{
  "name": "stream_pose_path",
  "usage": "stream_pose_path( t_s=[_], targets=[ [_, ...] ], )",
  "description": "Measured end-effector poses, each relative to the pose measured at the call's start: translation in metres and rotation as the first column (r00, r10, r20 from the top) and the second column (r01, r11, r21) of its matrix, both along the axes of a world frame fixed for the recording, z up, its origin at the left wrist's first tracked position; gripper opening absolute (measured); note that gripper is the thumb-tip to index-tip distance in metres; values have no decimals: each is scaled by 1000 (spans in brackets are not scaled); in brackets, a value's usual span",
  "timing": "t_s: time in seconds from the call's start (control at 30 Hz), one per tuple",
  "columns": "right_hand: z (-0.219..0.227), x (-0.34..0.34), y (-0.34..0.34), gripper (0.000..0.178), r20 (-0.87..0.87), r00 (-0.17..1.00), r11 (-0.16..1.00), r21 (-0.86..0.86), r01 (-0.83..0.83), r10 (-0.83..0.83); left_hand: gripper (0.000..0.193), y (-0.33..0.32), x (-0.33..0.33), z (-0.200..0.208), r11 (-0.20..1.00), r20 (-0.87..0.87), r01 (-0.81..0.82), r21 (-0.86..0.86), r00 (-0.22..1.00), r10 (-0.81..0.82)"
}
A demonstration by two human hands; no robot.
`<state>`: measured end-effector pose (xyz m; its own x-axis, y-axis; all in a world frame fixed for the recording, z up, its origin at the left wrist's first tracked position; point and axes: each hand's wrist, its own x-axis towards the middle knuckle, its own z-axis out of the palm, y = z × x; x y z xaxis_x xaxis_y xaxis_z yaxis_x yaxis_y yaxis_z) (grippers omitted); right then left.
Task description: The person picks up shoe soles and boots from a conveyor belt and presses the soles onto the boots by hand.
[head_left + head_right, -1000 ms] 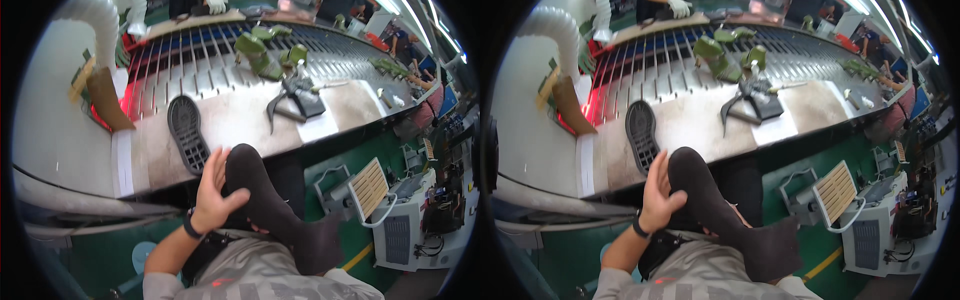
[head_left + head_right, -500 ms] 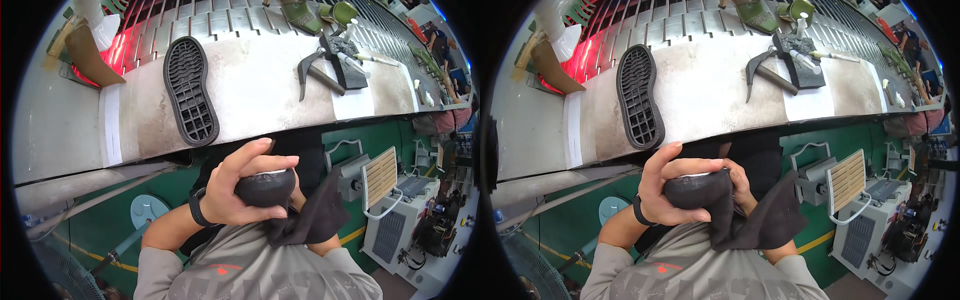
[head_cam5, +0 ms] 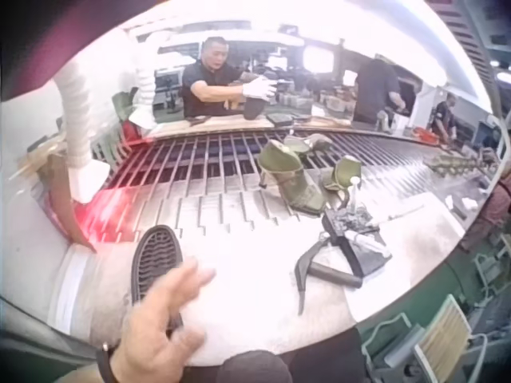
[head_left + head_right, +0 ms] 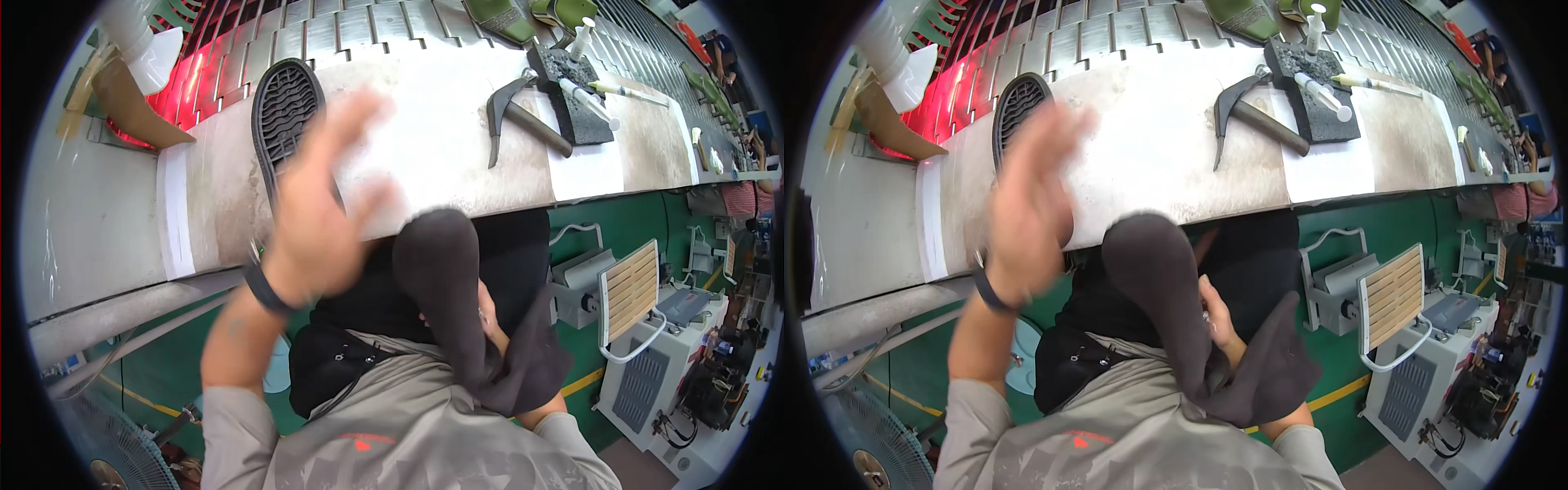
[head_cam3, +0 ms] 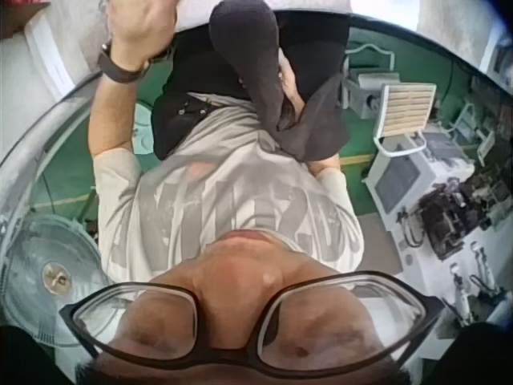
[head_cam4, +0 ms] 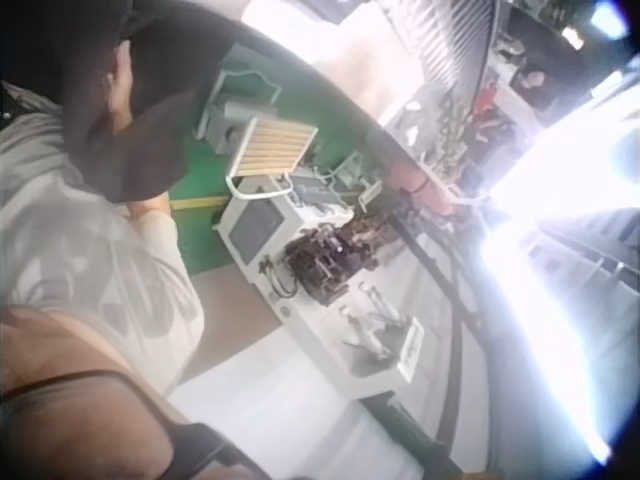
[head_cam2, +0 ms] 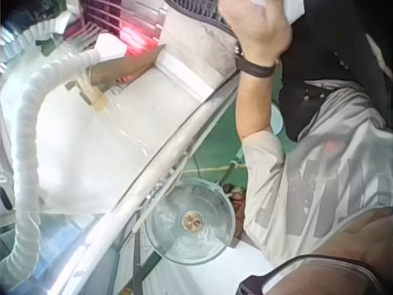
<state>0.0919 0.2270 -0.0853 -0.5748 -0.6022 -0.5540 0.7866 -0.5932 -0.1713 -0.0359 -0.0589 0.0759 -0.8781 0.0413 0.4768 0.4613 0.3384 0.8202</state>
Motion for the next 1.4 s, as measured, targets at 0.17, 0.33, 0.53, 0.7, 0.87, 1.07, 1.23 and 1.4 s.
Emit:
stream_pose_path(
  t_s=[0.17, 0.33, 0.53, 0.7, 0.87, 1.07, 1.23, 1.4],
  targets=[
    [0, -4, 5, 70, 98, 992, 995, 49, -84, 79, 58, -153, -127, -31, 707, 72, -251, -662, 917, 393],
    [5, 9, -1, 71, -73, 994, 989, 129, -66, 76, 38, -141, -99, -13, 982, 266, -153, -114, 947, 178],
    [115, -19, -21, 67, 84, 996, 970, 241, -28, 7, 32, -81, 4, 18, 797, 585, -116, 593, 743, -327],
    [49, -5, -16, 59, -52, 995, 991, 115, -75, 82, 49, -56, 47, -7, 752, 582, -41, 657, 663, -472],
    [95, -23, -41, 55, -360, 905, 854, 520, -9, 228, 92, -56, 62, -24, 570, 341, 96, 816, 716, -609],
    [110, -19, -35, 50, -120, 993, 975, 222, 11, 17, 96, -66, 64, -27, 668, 329, 158, 727, 774, -541],
    [52, -20, 6, 58, -477, 814, 854, 518, -46, 332, 96, -81, 38, -14, 606, 234, 127, 785, 845, -481],
    [143, -25, -26, 66, -304, 949, 879, 473, 69, 89, 105, -90, 39, -28, 558, 208, 110, 823, 855, -476]
  ],
)
